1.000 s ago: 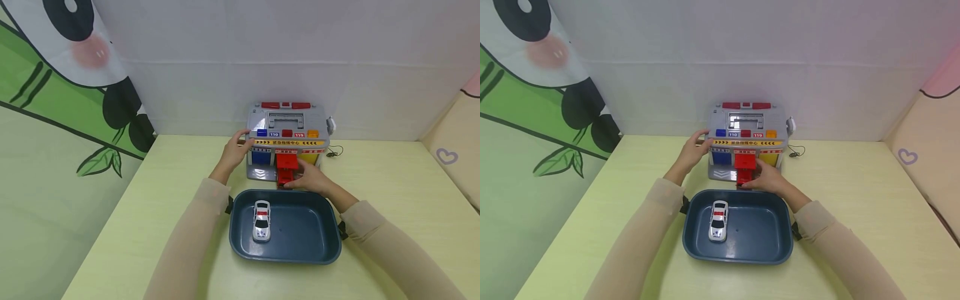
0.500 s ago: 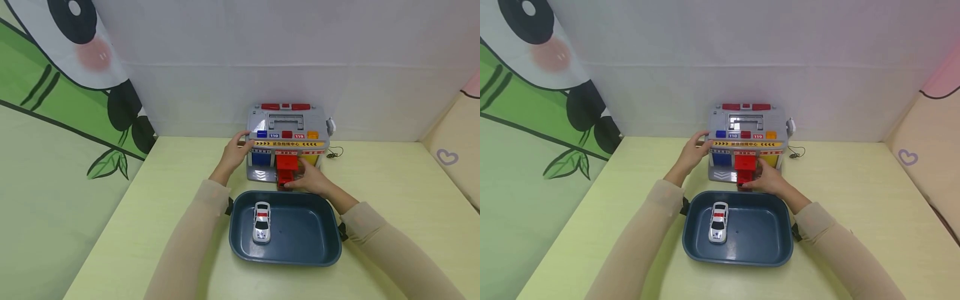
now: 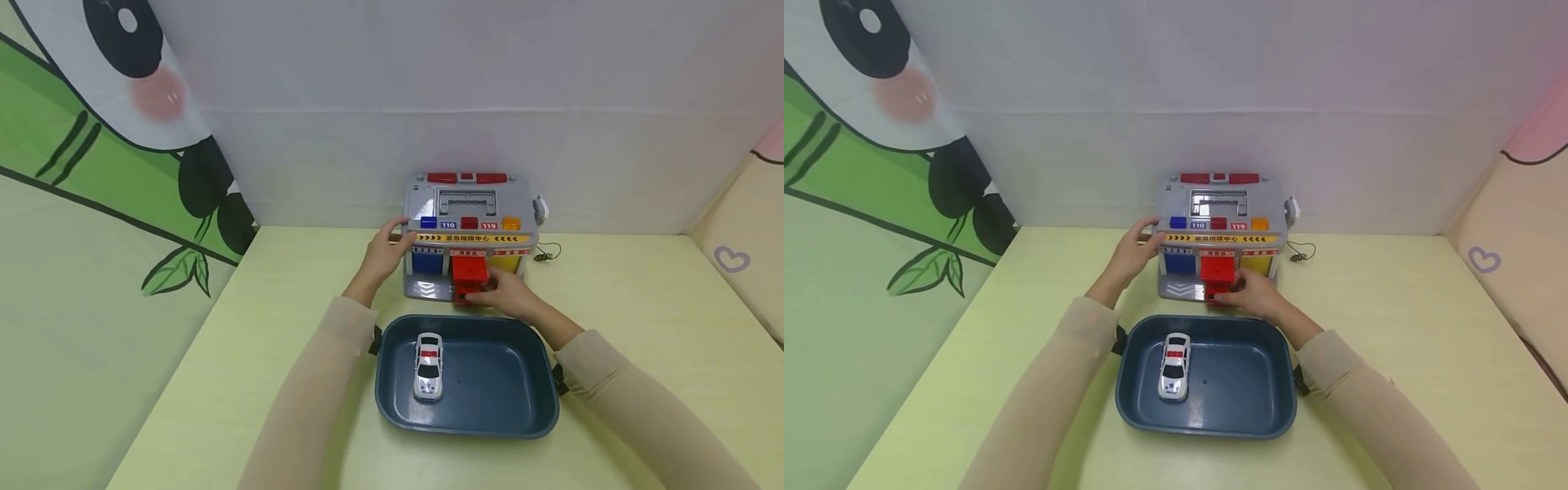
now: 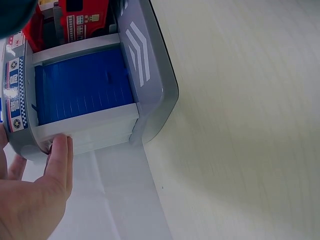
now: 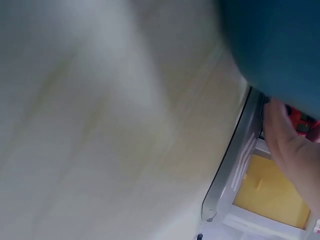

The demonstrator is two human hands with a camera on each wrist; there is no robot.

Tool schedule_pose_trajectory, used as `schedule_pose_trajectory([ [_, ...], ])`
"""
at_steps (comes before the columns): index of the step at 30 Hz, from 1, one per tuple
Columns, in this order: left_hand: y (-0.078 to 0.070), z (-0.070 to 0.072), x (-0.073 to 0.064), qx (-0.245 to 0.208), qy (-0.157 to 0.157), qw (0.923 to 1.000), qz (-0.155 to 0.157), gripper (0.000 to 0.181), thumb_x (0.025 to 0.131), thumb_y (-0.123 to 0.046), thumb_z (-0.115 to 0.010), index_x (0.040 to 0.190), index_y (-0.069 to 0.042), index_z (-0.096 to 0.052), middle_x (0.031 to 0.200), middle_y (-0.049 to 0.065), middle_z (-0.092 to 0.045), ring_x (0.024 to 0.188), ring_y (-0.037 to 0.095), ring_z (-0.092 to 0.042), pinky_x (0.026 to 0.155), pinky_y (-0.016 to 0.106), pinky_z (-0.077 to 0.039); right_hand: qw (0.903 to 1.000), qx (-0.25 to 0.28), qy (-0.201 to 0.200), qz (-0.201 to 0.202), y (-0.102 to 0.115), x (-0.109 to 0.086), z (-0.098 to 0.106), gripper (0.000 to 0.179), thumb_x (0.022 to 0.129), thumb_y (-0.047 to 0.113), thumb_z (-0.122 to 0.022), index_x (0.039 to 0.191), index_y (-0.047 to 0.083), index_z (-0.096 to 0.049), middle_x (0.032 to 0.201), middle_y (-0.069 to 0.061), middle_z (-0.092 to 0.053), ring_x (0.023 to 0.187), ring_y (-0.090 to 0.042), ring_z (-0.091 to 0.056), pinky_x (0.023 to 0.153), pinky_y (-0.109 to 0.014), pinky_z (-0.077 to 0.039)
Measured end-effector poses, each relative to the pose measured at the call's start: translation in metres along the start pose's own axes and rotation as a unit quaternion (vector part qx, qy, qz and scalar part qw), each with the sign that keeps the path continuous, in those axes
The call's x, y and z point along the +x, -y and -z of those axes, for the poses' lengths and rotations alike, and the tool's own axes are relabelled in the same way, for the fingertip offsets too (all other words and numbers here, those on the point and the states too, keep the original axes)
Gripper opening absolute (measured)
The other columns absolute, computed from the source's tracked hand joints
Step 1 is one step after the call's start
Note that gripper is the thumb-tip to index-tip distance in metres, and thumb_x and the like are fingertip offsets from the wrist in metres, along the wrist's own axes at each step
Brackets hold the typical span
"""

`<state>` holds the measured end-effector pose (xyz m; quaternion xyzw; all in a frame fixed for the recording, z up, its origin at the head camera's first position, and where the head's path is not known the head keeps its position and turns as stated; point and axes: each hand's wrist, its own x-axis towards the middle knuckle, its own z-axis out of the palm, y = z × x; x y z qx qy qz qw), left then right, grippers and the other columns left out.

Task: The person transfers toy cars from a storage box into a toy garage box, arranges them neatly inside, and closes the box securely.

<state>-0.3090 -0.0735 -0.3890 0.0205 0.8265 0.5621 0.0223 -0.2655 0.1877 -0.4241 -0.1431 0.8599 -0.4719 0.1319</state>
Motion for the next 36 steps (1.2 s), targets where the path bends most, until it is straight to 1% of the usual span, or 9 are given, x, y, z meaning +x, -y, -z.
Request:
schedule_pose_trajectory([
  [6,0.0,0.0,0.0,-0.003,0.0,1.0,0.005,0.048,0.099,-0.037,-0.058,0.143,-0.024,-0.047,0.122,0.013,-0.057,0.105,0.028,-0.06,0.088,0.042,-0.049,0.9997,-0.005,-0.02,0.012,-0.004,0.002,-0.002,0.04,0.09,0.008,-0.069,0.122,-0.009,-0.054,0.114,-0.022,-0.062,0.101,-0.035,-0.058,0.088,-0.045,-0.047],
  [11,0.0,-0.001,0.0,-0.004,-0.001,1.0,0.006,0.048,0.099,-0.038,-0.059,0.143,-0.024,-0.046,0.122,0.013,-0.057,0.108,0.033,-0.06,0.089,0.043,-0.048,0.9989,0.032,-0.032,0.013,-0.004,0.003,-0.004,0.025,0.092,-0.002,-0.062,0.114,-0.012,-0.055,0.113,-0.026,-0.061,0.106,-0.037,-0.058,0.089,-0.042,-0.049],
  [13,0.0,-0.001,0.0,-0.005,-0.002,1.0,0.005,0.048,0.099,-0.038,-0.059,0.143,-0.024,-0.046,0.122,0.013,-0.057,0.109,0.034,-0.06,0.09,0.044,-0.048,0.9986,0.039,-0.034,0.014,-0.003,0.003,-0.004,0.022,0.091,-0.003,-0.063,0.111,-0.011,-0.055,0.111,-0.025,-0.061,0.104,-0.037,-0.058,0.088,-0.042,-0.049],
  [16,0.001,-0.001,0.0,-0.004,-0.001,1.0,0.003,0.048,0.099,-0.038,-0.058,0.143,-0.024,-0.046,0.122,0.013,-0.057,0.109,0.034,-0.06,0.089,0.044,-0.048,0.9988,0.026,-0.036,0.018,-0.003,0.003,-0.003,0.021,0.089,-0.002,-0.066,0.107,-0.01,-0.059,0.109,-0.022,-0.062,0.103,-0.035,-0.057,0.088,-0.042,-0.046],
  [18,0.001,0.0,0.0,-0.003,-0.001,1.0,0.003,0.048,0.099,-0.037,-0.058,0.143,-0.024,-0.047,0.123,0.013,-0.057,0.109,0.035,-0.06,0.089,0.045,-0.048,0.999,0.028,-0.03,0.017,-0.003,0.003,-0.003,0.021,0.088,-0.002,-0.067,0.106,-0.01,-0.06,0.109,-0.022,-0.063,0.103,-0.036,-0.057,0.089,-0.043,-0.045],
  [24,0.001,-0.001,0.0,0.0,-0.001,1.0,0.004,0.048,0.099,-0.038,-0.058,0.143,-0.025,-0.047,0.122,0.013,-0.056,0.107,0.032,-0.06,0.088,0.044,-0.048,0.9977,0.067,-0.011,0.006,-0.005,0.0,-0.001,0.029,0.091,-0.001,-0.064,0.118,-0.012,-0.06,0.119,-0.025,-0.06,0.105,-0.034,-0.055,0.089,-0.039,-0.047],
  [28,0.001,-0.001,-0.001,0.002,-0.001,1.0,0.005,0.048,0.099,-0.038,-0.058,0.143,-0.025,-0.047,0.122,0.013,-0.057,0.106,0.031,-0.061,0.088,0.044,-0.048,0.9935,0.114,0.005,-0.004,-0.009,-0.001,0.002,0.035,0.093,-0.001,-0.062,0.125,-0.013,-0.055,0.123,-0.027,-0.057,0.104,-0.031,-0.055,0.087,-0.036,-0.05],
  [31,0.0,-0.001,-0.001,0.002,-0.002,1.0,0.003,0.048,0.099,-0.037,-0.058,0.143,-0.024,-0.047,0.121,0.013,-0.057,0.107,0.033,-0.06,0.088,0.043,-0.049,0.99,0.139,0.02,-0.006,-0.011,-0.002,0.004,0.039,0.093,-0.003,-0.06,0.129,-0.014,-0.05,0.126,-0.029,-0.053,0.103,-0.03,-0.055,0.087,-0.037,-0.051],
  [36,-0.001,0.0,-0.002,0.001,-0.002,1.0,0.003,0.048,0.099,-0.037,-0.058,0.143,-0.024,-0.047,0.12,0.013,-0.057,0.108,0.036,-0.059,0.088,0.044,-0.048,0.9891,0.138,0.05,-0.012,-0.012,-0.002,0.008,0.048,0.093,-0.002,-0.058,0.137,-0.012,-0.043,0.132,-0.032,-0.047,0.11,-0.036,-0.053,0.088,-0.042,-0.051],
])
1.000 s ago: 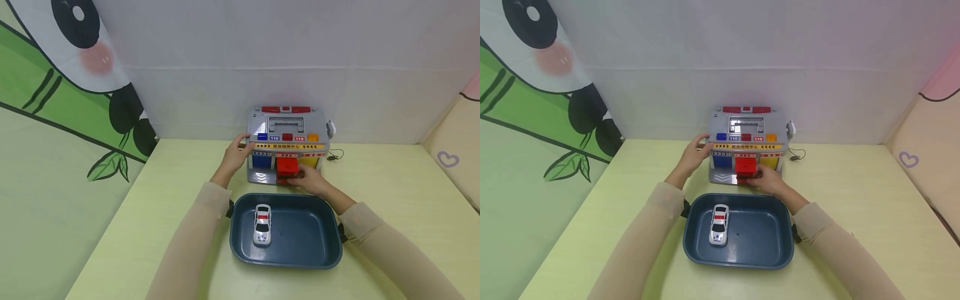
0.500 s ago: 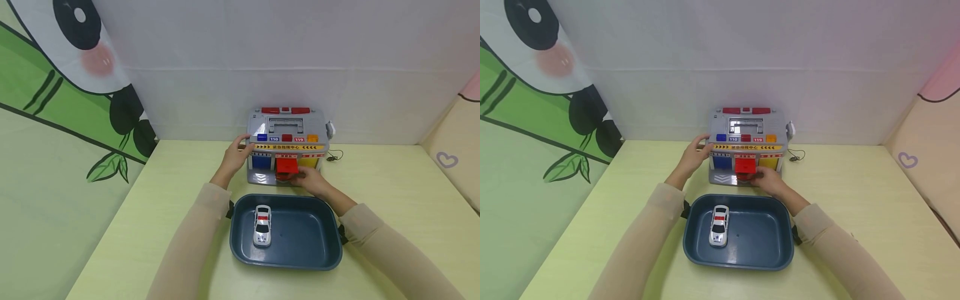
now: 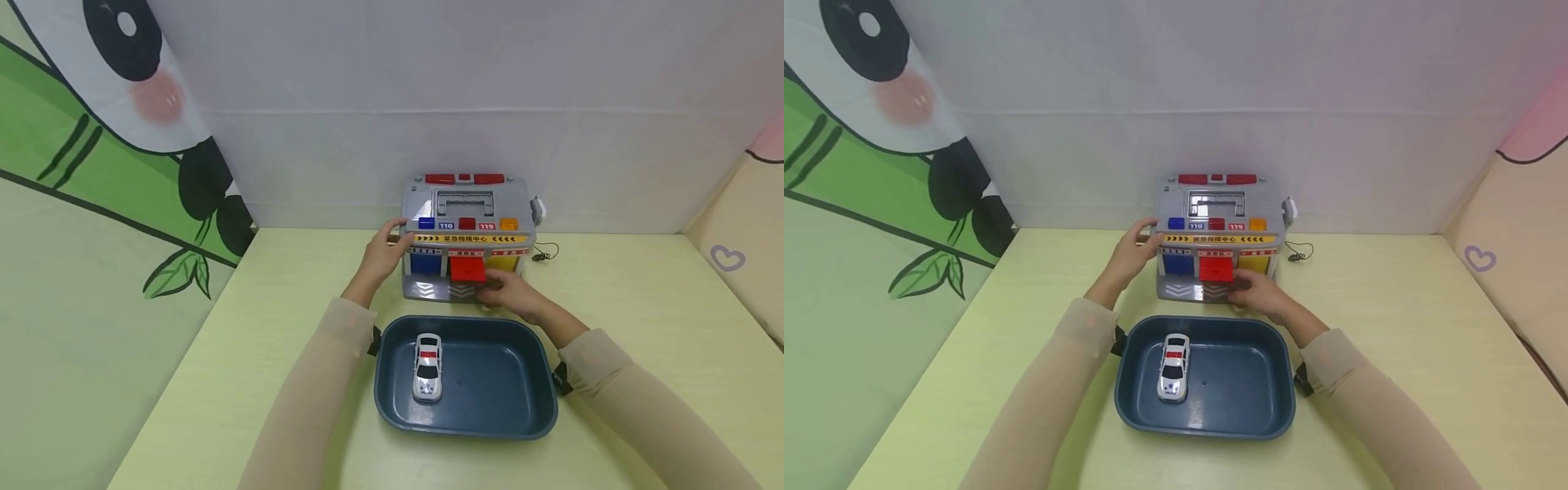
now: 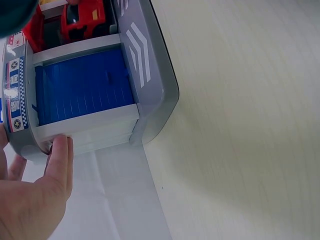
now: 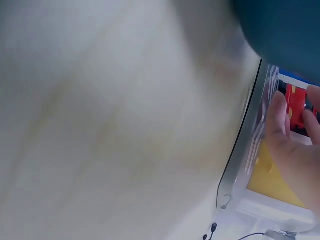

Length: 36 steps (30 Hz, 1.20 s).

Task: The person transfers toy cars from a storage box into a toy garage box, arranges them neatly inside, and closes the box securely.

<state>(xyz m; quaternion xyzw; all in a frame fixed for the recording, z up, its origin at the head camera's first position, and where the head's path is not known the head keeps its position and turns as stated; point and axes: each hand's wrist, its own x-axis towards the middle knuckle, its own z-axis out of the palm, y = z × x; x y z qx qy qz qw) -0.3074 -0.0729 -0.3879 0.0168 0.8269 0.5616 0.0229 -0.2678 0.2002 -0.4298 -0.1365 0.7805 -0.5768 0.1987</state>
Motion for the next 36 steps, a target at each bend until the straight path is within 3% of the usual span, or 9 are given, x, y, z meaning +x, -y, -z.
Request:
schedule_pose_trajectory([
  [9,-0.001,0.001,0.001,0.009,-0.004,0.9999,0.002,0.048,0.098,-0.038,-0.059,0.143,-0.025,-0.048,0.118,0.012,-0.058,0.101,0.027,-0.061,0.086,0.042,-0.049,0.9987,0.014,0.036,-0.035,0.0,-0.001,0.004,0.071,0.092,0.0,-0.058,0.15,-0.007,-0.019,0.14,-0.034,-0.036,0.119,-0.045,-0.046,0.09,-0.048,-0.049],
  [15,0.0,0.001,0.002,0.008,-0.004,1.0,0.002,0.048,0.098,-0.038,-0.059,0.143,-0.025,-0.048,0.118,0.012,-0.058,0.099,0.025,-0.061,0.086,0.042,-0.049,0.9986,0.012,0.043,-0.028,0.003,-0.002,0.005,0.071,0.093,0.002,-0.058,0.151,-0.004,-0.017,0.142,-0.034,-0.033,0.123,-0.047,-0.041,0.093,-0.051,-0.047],
  [19,0.0,0.0,0.002,0.005,-0.002,1.0,0.0,0.048,0.098,-0.037,-0.059,0.143,-0.024,-0.048,0.118,0.012,-0.058,0.102,0.03,-0.061,0.086,0.042,-0.049,0.9996,-0.02,0.019,-0.004,0.006,-0.006,0.005,0.065,0.095,0.002,-0.056,0.15,-0.005,-0.023,0.139,-0.033,-0.038,0.122,-0.048,-0.043,0.093,-0.052,-0.046],
  [22,0.0,0.0,0.002,0.003,0.0,1.0,-0.001,0.048,0.098,-0.037,-0.059,0.143,-0.023,-0.047,0.119,0.013,-0.057,0.107,0.035,-0.06,0.087,0.044,-0.048,0.9953,-0.088,-0.033,0.025,0.01,-0.009,0.005,0.055,0.096,0.005,-0.057,0.145,-0.006,-0.035,0.134,-0.031,-0.046,0.119,-0.046,-0.048,0.092,-0.053,-0.046],
  [25,0.0,0.0,0.003,0.001,0.002,1.0,-0.001,0.048,0.099,-0.037,-0.058,0.143,-0.024,-0.047,0.12,0.014,-0.056,0.11,0.038,-0.058,0.087,0.045,-0.048,0.9789,-0.168,-0.106,0.047,0.014,-0.013,0.004,0.042,0.098,0.011,-0.057,0.137,-0.004,-0.049,0.127,-0.025,-0.056,0.114,-0.042,-0.054,0.091,-0.052,-0.047],
  [31,0.0,-0.001,0.003,0.002,0.002,1.0,-0.001,0.048,0.099,-0.037,-0.058,0.143,-0.024,-0.047,0.12,0.014,-0.056,0.11,0.036,-0.058,0.087,0.045,-0.048,0.93,-0.261,-0.232,0.114,0.025,-0.016,-0.001,0.023,0.096,0.015,-0.064,0.112,0.0,-0.067,0.109,-0.017,-0.064,0.094,-0.034,-0.059,0.078,-0.048,-0.05],
  [33,0.0,-0.001,0.003,0.0,0.001,1.0,-0.001,0.048,0.099,-0.036,-0.059,0.143,-0.024,-0.047,0.12,0.014,-0.057,0.109,0.037,-0.059,0.087,0.044,-0.048,0.9123,-0.286,-0.254,0.146,0.03,-0.016,-0.003,0.026,0.09,0.014,-0.072,0.111,-0.001,-0.067,0.109,-0.017,-0.06,0.096,-0.034,-0.054,0.08,-0.048,-0.048],
  [36,0.001,-0.001,0.003,-0.001,0.002,1.0,0.0,0.047,0.099,-0.036,-0.059,0.143,-0.023,-0.047,0.12,0.014,-0.057,0.109,0.036,-0.059,0.088,0.044,-0.049,0.8857,-0.339,-0.265,0.175,0.036,-0.012,-0.005,0.047,0.08,0.013,-0.082,0.12,-0.002,-0.062,0.118,-0.02,-0.051,0.109,-0.037,-0.046,0.088,-0.052,-0.042],
])
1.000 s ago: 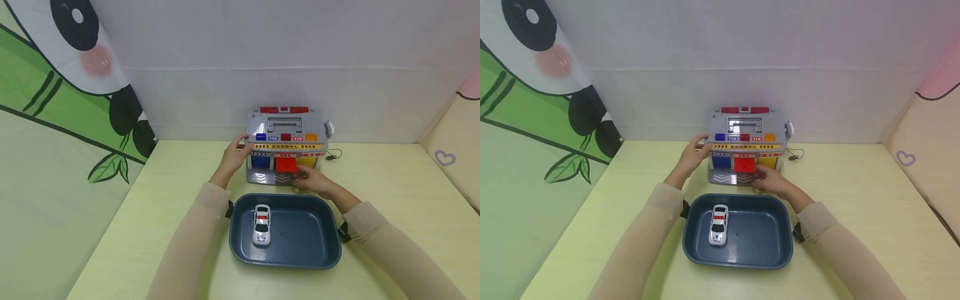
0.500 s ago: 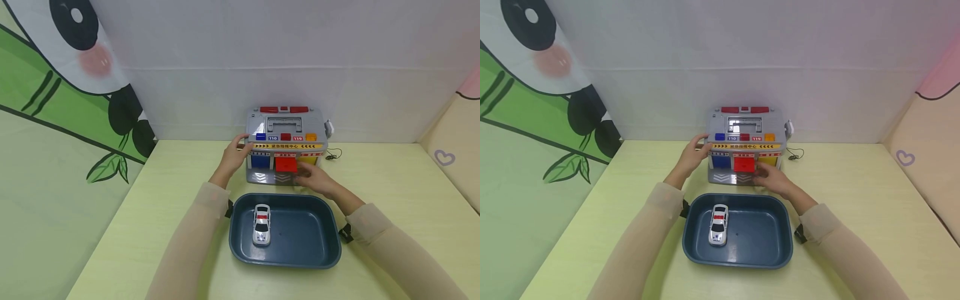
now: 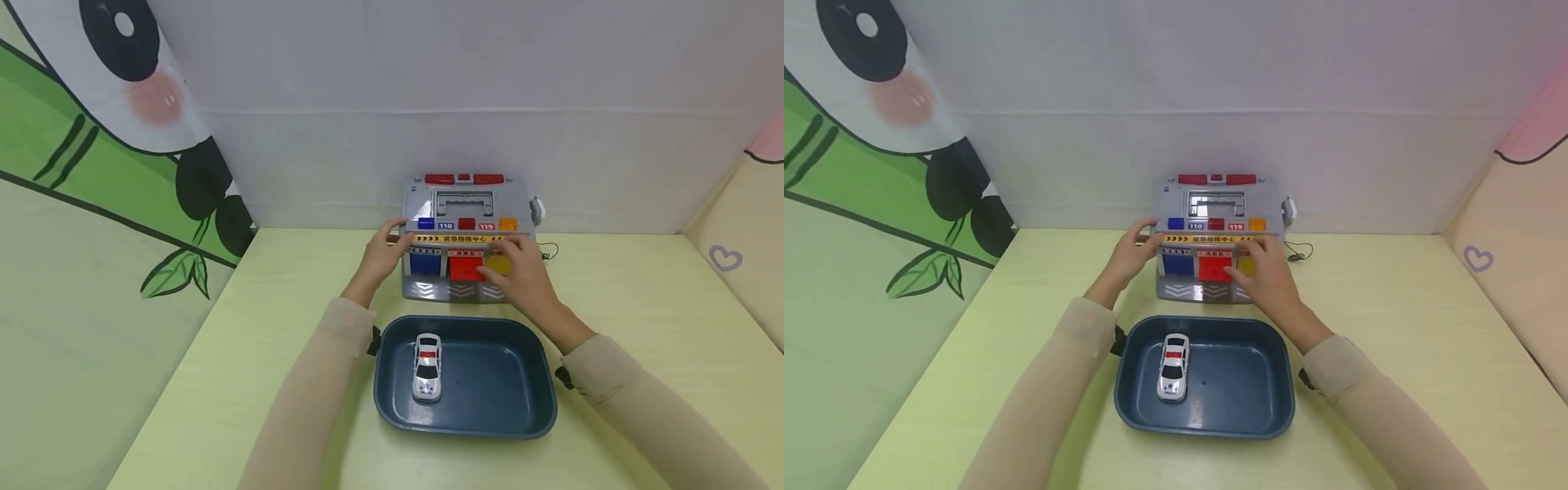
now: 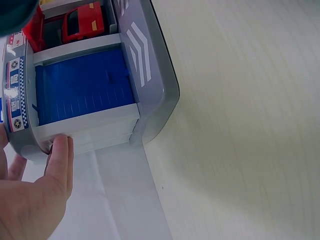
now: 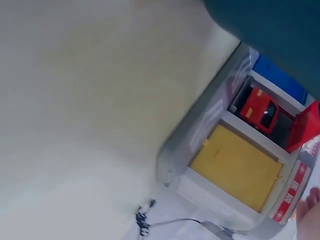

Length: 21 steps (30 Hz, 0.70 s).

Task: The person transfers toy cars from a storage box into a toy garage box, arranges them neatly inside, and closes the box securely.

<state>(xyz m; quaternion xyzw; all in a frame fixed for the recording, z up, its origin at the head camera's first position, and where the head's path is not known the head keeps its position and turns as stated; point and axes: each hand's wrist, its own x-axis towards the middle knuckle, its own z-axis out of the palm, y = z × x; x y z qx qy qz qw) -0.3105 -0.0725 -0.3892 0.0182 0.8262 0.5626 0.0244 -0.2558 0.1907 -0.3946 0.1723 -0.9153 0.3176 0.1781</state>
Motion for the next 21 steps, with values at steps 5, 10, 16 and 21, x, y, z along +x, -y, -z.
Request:
schedule_pose_trajectory([
  [5,0.001,-0.001,-0.001,0.0,0.0,1.0,0.001,0.047,0.099,-0.036,-0.059,0.143,-0.023,-0.047,0.122,0.014,-0.057,0.11,0.035,-0.059,0.089,0.044,-0.048,0.9934,-0.106,0.034,0.027,0.003,0.012,-0.003,0.08,0.072,0.024,-0.089,0.138,0.0,-0.049,0.136,-0.022,-0.042,0.125,-0.04,-0.035,0.102,-0.057,-0.03],
  [10,0.002,-0.002,-0.001,0.001,0.002,1.0,0.001,0.047,0.099,-0.036,-0.059,0.143,-0.024,-0.047,0.122,0.014,-0.057,0.109,0.036,-0.059,0.089,0.044,-0.048,0.9782,-0.185,0.065,0.068,-0.003,0.018,-0.011,0.094,0.073,0.03,-0.088,0.145,-0.004,-0.039,0.142,-0.024,-0.038,0.128,-0.041,-0.034,0.105,-0.054,-0.029],
  [16,0.001,-0.001,-0.001,0.001,0.0,1.0,0.0,0.047,0.099,-0.036,-0.059,0.143,-0.023,-0.047,0.12,0.014,-0.057,0.108,0.036,-0.06,0.088,0.044,-0.049,0.9691,-0.221,0.032,0.104,-0.011,0.021,-0.02,0.092,0.071,0.023,-0.09,0.143,-0.003,-0.038,0.137,-0.022,-0.039,0.124,-0.039,-0.036,0.101,-0.051,-0.032],
  [21,0.0,0.0,0.0,0.001,-0.001,1.0,-0.003,0.047,0.099,-0.035,-0.059,0.143,-0.023,-0.048,0.118,0.014,-0.057,0.106,0.034,-0.06,0.087,0.043,-0.049,0.9646,-0.24,0.016,0.108,-0.016,0.026,-0.027,0.087,0.072,0.022,-0.089,0.139,0.0,-0.036,0.133,-0.02,-0.039,0.12,-0.037,-0.036,0.098,-0.049,-0.03],
])
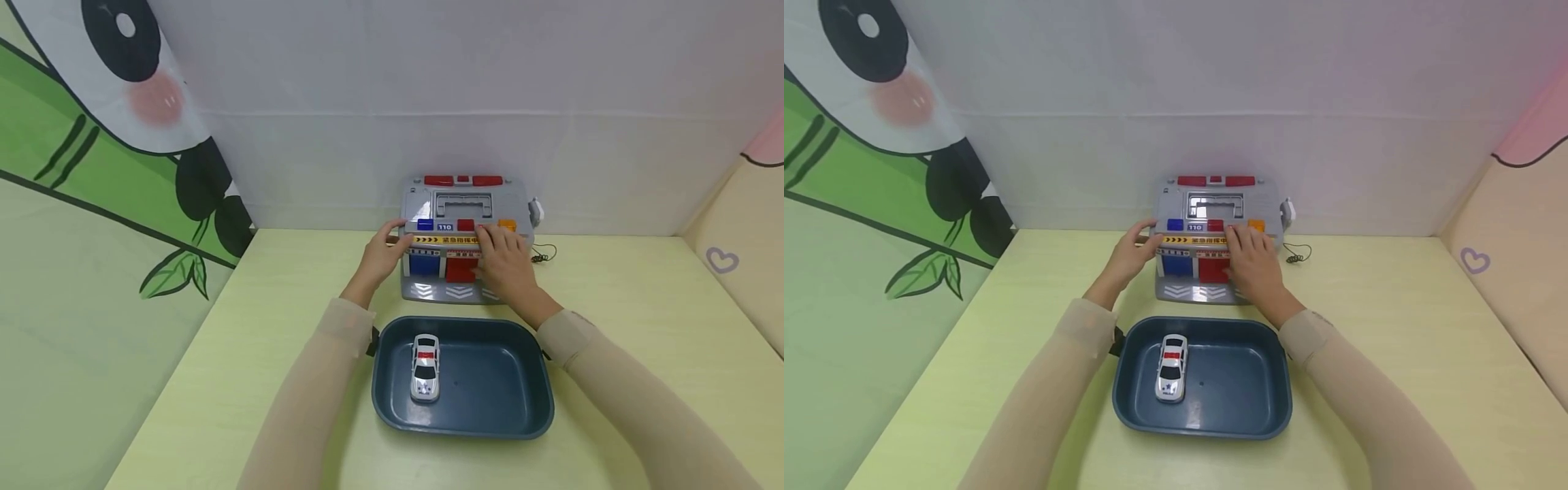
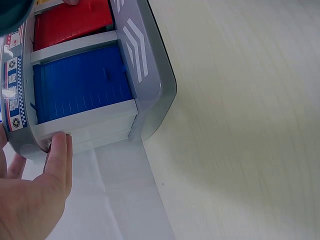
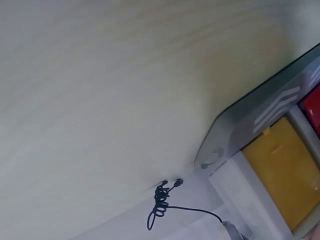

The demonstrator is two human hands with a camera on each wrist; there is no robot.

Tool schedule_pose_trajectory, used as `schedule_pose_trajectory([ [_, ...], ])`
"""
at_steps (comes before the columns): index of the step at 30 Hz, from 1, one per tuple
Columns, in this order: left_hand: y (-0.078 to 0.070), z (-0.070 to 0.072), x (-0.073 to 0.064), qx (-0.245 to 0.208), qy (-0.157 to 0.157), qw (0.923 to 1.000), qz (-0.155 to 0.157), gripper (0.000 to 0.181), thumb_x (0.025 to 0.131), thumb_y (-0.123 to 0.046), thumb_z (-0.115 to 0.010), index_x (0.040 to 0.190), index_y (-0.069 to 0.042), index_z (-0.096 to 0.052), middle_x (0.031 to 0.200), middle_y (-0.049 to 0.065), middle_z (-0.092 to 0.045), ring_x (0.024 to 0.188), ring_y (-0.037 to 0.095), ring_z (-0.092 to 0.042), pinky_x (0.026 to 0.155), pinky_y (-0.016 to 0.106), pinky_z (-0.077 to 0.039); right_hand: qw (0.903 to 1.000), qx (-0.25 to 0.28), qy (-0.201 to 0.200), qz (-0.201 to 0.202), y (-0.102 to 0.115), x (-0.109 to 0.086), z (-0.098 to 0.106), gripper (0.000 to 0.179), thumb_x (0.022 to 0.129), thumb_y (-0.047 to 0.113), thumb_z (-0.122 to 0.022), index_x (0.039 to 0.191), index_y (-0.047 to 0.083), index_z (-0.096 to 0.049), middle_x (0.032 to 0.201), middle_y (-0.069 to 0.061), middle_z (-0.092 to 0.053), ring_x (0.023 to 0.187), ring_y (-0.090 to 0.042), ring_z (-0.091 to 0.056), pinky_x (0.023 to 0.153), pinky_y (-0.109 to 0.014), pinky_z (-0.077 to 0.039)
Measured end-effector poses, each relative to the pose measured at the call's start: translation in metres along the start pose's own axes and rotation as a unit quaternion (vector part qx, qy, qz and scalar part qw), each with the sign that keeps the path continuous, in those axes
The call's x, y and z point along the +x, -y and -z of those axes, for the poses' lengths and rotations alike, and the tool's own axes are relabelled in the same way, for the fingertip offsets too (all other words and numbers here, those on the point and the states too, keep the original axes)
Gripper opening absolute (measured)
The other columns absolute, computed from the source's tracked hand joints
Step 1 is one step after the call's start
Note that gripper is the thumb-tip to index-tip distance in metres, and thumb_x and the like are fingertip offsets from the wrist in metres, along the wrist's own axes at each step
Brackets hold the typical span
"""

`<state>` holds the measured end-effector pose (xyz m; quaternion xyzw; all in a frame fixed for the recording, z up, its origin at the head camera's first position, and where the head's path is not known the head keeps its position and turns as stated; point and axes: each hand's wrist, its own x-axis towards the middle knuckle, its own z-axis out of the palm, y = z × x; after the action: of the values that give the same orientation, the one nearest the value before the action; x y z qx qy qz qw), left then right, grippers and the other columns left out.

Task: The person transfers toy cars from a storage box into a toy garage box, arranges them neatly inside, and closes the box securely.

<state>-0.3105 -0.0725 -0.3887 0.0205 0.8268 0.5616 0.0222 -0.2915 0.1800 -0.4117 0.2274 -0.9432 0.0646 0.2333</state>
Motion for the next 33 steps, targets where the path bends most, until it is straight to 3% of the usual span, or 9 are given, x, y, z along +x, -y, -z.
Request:
schedule_pose_trajectory([
  [15,-0.003,0.002,0.007,0.01,0.0,0.9999,-0.002,0.047,0.099,-0.036,-0.058,0.143,-0.024,-0.047,0.12,0.013,-0.056,0.107,0.034,-0.06,0.087,0.043,-0.049,0.9932,-0.051,-0.093,0.048,-0.008,0.008,-0.016,0.081,0.072,0.022,-0.088,0.132,-0.004,-0.039,0.126,-0.022,-0.044,0.113,-0.038,-0.04,0.092,-0.048,-0.034],
  [26,-0.002,0.0,0.005,0.012,0.009,0.9999,-0.002,0.047,0.099,-0.036,-0.058,0.143,-0.022,-0.047,0.12,0.014,-0.057,0.106,0.032,-0.061,0.087,0.042,-0.049,0.9913,-0.044,-0.104,0.067,-0.012,0.001,-0.019,0.081,0.073,0.023,-0.088,0.132,-0.002,-0.038,0.126,-0.021,-0.041,0.111,-0.037,-0.04,0.09,-0.048,-0.035],
  [33,-0.003,-0.001,0.003,0.014,0.009,0.9999,0.0,0.047,0.099,-0.039,-0.058,0.141,-0.021,-0.048,0.117,0.014,-0.058,0.105,0.033,-0.06,0.085,0.043,-0.05,0.9943,-0.014,-0.08,0.068,-0.014,-0.005,-0.013,0.081,0.077,0.024,-0.086,0.139,-0.001,-0.041,0.132,-0.02,-0.041,0.116,-0.037,-0.04,0.093,-0.046,-0.035],
])
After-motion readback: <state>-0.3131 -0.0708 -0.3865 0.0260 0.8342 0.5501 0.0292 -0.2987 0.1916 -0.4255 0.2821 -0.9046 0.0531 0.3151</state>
